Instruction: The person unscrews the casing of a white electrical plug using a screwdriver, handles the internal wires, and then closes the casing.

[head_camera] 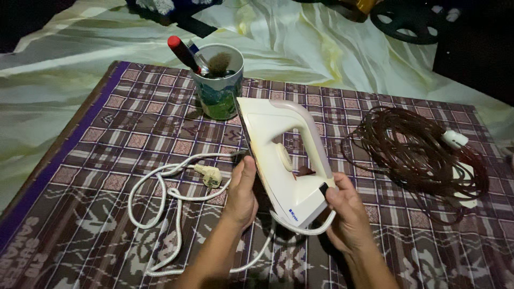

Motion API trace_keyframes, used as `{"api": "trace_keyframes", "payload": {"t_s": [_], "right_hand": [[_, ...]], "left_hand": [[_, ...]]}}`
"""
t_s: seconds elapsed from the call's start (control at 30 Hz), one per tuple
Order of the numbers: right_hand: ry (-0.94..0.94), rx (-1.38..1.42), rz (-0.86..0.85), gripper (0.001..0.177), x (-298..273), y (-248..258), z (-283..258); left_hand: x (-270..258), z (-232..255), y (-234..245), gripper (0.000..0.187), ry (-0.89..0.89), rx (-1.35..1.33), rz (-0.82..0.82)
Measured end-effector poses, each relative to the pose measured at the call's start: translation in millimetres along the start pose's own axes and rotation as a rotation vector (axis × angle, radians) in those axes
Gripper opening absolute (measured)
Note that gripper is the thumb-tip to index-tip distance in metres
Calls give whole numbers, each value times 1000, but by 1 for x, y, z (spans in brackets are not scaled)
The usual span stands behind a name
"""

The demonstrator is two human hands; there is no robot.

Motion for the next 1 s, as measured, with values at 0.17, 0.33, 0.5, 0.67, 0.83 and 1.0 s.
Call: {"api": "trace_keyframes", "payload": {"t_s": [0.17, 0.33, 0.5, 0.67, 0.83, 1.0], "right_hand": [[-5, 15, -2, 52, -1, -1, -1], [-28, -45, 14, 57, 1, -3, -4], [-15, -55, 76, 65, 0, -3, -4], [25, -270, 87, 80, -2, -12, -11], [130, -333, 19, 82, -11, -41, -26], [262, -451, -58, 74, -22, -63, -45]], "left_hand": [[1, 0, 1, 64, -35, 32, -18], [0, -1, 2, 66, -12, 73, -14], [3, -4, -1, 70, 50, -1, 22], [5, -10, -2, 72, 155, -182, 104], [3, 1, -6, 51, 71, 97, 27], [4, 3, 1, 43, 149, -89, 78]]}}
Point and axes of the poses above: each hand's wrist, its own x-axis towards the middle knuckle, its own y-axis out of the back of the hand, z = x × y, the point moved 8 cm from there along x, towards the middle knuckle, and after that the axes turned 4 degrees about -x, right-handed, at the moved point
